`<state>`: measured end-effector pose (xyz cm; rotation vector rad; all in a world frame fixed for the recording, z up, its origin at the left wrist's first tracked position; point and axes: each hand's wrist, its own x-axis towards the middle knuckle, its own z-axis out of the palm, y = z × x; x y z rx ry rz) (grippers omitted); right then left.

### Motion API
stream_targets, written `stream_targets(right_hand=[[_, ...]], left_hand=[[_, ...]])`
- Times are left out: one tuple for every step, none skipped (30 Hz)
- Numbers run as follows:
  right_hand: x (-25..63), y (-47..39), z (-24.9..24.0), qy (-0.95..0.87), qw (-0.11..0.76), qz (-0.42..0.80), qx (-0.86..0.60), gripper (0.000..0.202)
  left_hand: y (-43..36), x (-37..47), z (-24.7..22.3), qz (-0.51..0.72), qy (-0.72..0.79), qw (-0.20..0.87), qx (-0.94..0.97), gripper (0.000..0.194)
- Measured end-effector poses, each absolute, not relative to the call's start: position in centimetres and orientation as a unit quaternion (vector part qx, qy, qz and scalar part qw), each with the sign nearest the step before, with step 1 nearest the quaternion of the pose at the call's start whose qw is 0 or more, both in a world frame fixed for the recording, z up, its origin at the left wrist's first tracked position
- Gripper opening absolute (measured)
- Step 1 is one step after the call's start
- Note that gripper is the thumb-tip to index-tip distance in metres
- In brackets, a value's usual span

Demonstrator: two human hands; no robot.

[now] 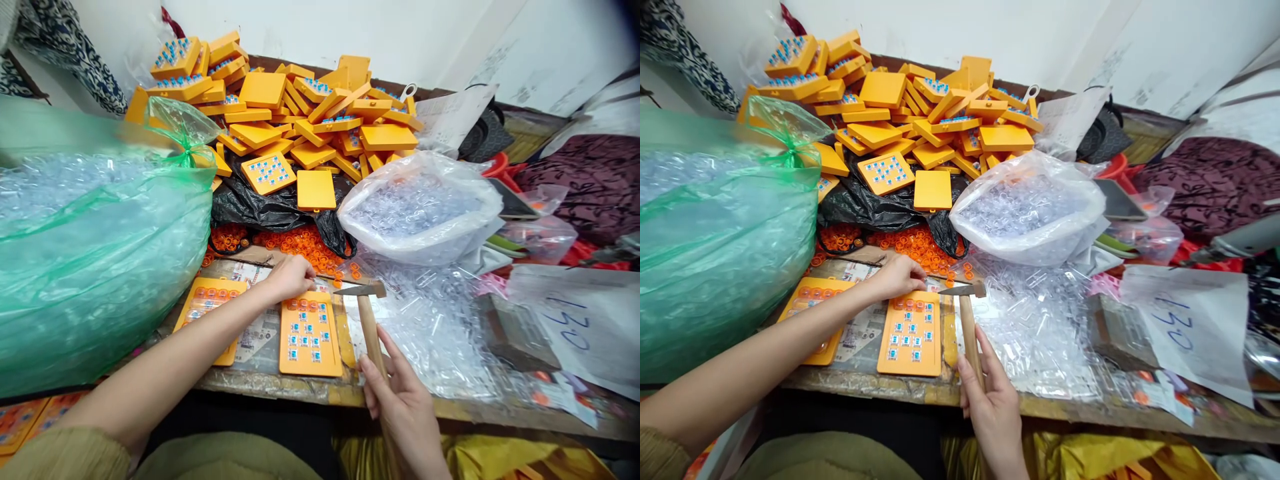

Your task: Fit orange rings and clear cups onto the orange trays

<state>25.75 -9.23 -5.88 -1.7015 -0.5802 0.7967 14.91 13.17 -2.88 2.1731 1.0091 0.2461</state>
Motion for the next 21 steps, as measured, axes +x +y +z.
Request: stream_targets(right_hand=[[25.7,-9.2,-5.8,-0.245,0.557,0.337,-0.718,0.078],[25.6,-9.3,-5.8,-0.243,0.559,0.337,-0.718,0.078],[25.6,-9.3,-5.8,-0.240,0.561,0.336,-0.717,0.078],[25.6,-9.3,-5.8,-0.238,0.562,0.337,-0.717,0.077],[25.6,-9.4,-5.8,-0.236,0.562,0.338,-0.717,0.077],[25.6,-9.4,-5.8,-0.236,0.561,0.339,-0.717,0.077],[25.6,-9.4,-5.8,-0.237,0.560,0.341,-0.717,0.077],[25.6,-9.4,-5.8,-0.239,0.558,0.343,-0.717,0.078],[25.6,-9.4,-5.8,-0.240,0.556,0.344,-0.718,0.078],[25.6,-9.4,-5.8,-0.240,0.555,0.343,-0.719,0.078],[25.6,-9.4,-5.8,-0.240,0.554,0.340,-0.721,0.078],[25.6,-9.3,-5.8,-0.240,0.553,0.338,-0.723,0.078],[25.6,-9.4,-5.8,-0.240,0.552,0.335,-0.725,0.078],[25.6,-9.4,-5.9,-0.243,0.550,0.334,-0.726,0.077],[25.7,-9.4,-6.0,-0.249,0.546,0.333,-0.727,0.076],[25.8,-9.5,-6.1,-0.257,0.543,0.332,-0.728,0.074],[25.9,-9.6,-6.3,-0.265,0.539,0.327,-0.730,0.072],[26.1,-9.7,-6.4,-0.273,0.535,0.319,-0.733,0.070],[26.3,-9.8,-6.5,-0.283,0.531,0.305,-0.738,0.067],[26.5,-9.9,-6.6,-0.292,0.528,0.288,-0.744,0.065],[26.7,-10.0,-6.6,-0.303,0.524,0.269,-0.749,0.063]], left_hand=[[13.1,15.3,-2.9,0.087,0.387,0.353,0.847,0.010],[12.9,15.6,-2.9,0.081,0.384,0.348,0.851,0.011],[12.9,15.8,-2.9,0.079,0.383,0.344,0.854,0.014],[12.9,15.8,-2.8,0.080,0.383,0.339,0.855,0.015],[13.1,15.6,-2.8,0.083,0.385,0.334,0.856,0.016],[13.4,15.2,-2.7,0.088,0.390,0.328,0.856,0.017],[13.8,14.8,-2.8,0.093,0.397,0.320,0.855,0.017],[14.3,14.2,-2.9,0.099,0.406,0.309,0.855,0.018],[14.8,13.6,-3.0,0.103,0.414,0.295,0.855,0.018],[15.2,13.1,-3.2,0.106,0.421,0.280,0.856,0.018],[15.6,12.6,-3.5,0.108,0.425,0.266,0.859,0.018],[15.8,12.2,-3.7,0.109,0.425,0.254,0.862,0.018],[15.9,12.0,-3.8,0.110,0.423,0.244,0.866,0.019],[15.7,11.9,-3.8,0.112,0.419,0.237,0.869,0.019],[15.3,11.9,-3.8,0.114,0.414,0.234,0.872,0.020],[14.7,12.0,-3.6,0.118,0.406,0.233,0.876,0.020],[13.9,12.2,-3.3,0.124,0.397,0.233,0.879,0.020],[13.0,12.5,-3.1,0.131,0.385,0.235,0.883,0.022],[11.9,12.7,-2.8,0.138,0.370,0.241,0.887,0.025],[10.9,13.0,-2.6,0.146,0.354,0.250,0.889,0.030],[9.9,13.3,-2.5,0.153,0.339,0.261,0.891,0.033]])
